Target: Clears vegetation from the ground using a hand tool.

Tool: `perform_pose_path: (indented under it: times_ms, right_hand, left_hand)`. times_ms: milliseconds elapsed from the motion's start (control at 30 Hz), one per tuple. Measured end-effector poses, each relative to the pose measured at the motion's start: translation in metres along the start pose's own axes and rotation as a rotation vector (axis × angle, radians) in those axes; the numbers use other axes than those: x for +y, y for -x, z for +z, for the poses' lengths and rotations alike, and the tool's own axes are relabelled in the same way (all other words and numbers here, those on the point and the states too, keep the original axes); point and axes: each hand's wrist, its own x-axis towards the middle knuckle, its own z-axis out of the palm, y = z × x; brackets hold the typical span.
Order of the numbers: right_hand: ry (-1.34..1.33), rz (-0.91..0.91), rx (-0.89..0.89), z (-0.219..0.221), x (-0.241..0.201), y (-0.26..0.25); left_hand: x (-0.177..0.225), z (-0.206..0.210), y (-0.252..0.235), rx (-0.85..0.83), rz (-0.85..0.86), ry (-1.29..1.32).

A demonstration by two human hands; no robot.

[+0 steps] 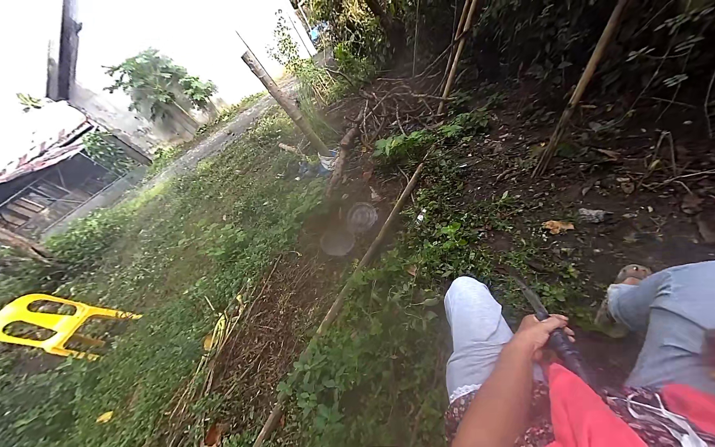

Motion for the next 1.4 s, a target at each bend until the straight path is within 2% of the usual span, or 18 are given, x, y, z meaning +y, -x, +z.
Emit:
perform_pose_path:
  times_ms: [67, 100, 233, 333, 500, 567, 600, 667, 700, 767, 867, 1000, 1100, 1200, 1300, 1400]
  right_hand:
    - [-0.236, -0.060, 0.075, 0.018, -0.010, -0.024]
    - [-0.291, -0.060, 0.047, 0.030, -0.015, -0.039]
    - [-0.234, 0.033, -0.082, 0.086, -0.026, -0.097]
    - [-0.363, 0.182, 0.017, 0.114, -0.017, -0.116]
    - [-0.472, 0.283, 0.176, 0.121, 0.028, -0.112]
    - [-0.546, 0.304, 0.243, 0.116, 0.034, -0.108]
    - [-0.603, 0.314, 0.246, 0.113, 0.037, -0.106]
    - [-0.737, 0.359, 0.210, 0.111, 0.043, -0.106]
    - [-0.814, 0.399, 0.186, 0.111, 0.047, -0.106]
    - [-0.980, 0.483, 0.168, 0.114, 0.052, -0.109]
    - [-1.231, 0.582, 0.166, 0.117, 0.057, -0.113]
    - [-1.615, 0.616, 0.229, 0.112, 0.055, -0.114]
    - [-1.806, 0.508, 0.304, 0.111, 0.054, -0.116]
    - [-1.932, 0.468, 0.269, 0.108, 0.064, -0.121]
    - [-1.929, 0.646, 0.309, 0.106, 0.068, -0.132]
    - [-1.830, 0.729, 0.355, 0.111, 0.066, -0.140]
  left_hand:
    - [-0.003, 0.003, -0.006, -0.019, 0.026, -0.028]
    - [-0.004, 0.007, -0.008, -0.023, 0.038, -0.048]
    - [-0.006, 0.021, -0.019, -0.008, 0.113, -0.174]
    - [-0.002, 0.033, -0.028, -0.059, 0.144, -0.313]
    - [0.000, 0.054, -0.052, -0.268, 0.151, -0.598]
    - [0.021, 0.065, -0.057, -0.316, 0.047, -0.829]
    - [0.037, 0.071, -0.061, -0.353, -0.017, -1.032]
    - [0.075, 0.084, -0.069, -0.427, -0.120, -1.631]
    - [0.091, 0.091, -0.072, -0.412, -0.135, -1.886]
    - [0.111, 0.094, -0.080, -0.307, -0.088, -2.115]
    - [0.117, 0.096, -0.085, -0.255, -0.056, -2.197]
    - [0.089, 0.105, -0.068, -0.417, -0.179, -2.179]
    - [0.066, 0.102, -0.059, -0.554, -0.241, -2.131]
    - [0.065, 0.100, -0.058, -0.626, -0.249, -2.072]
    - [0.077, 0.097, -0.067, -0.616, -0.238, -2.030]
    - [0.087, 0.095, -0.086, -0.659, -0.202, -1.925]
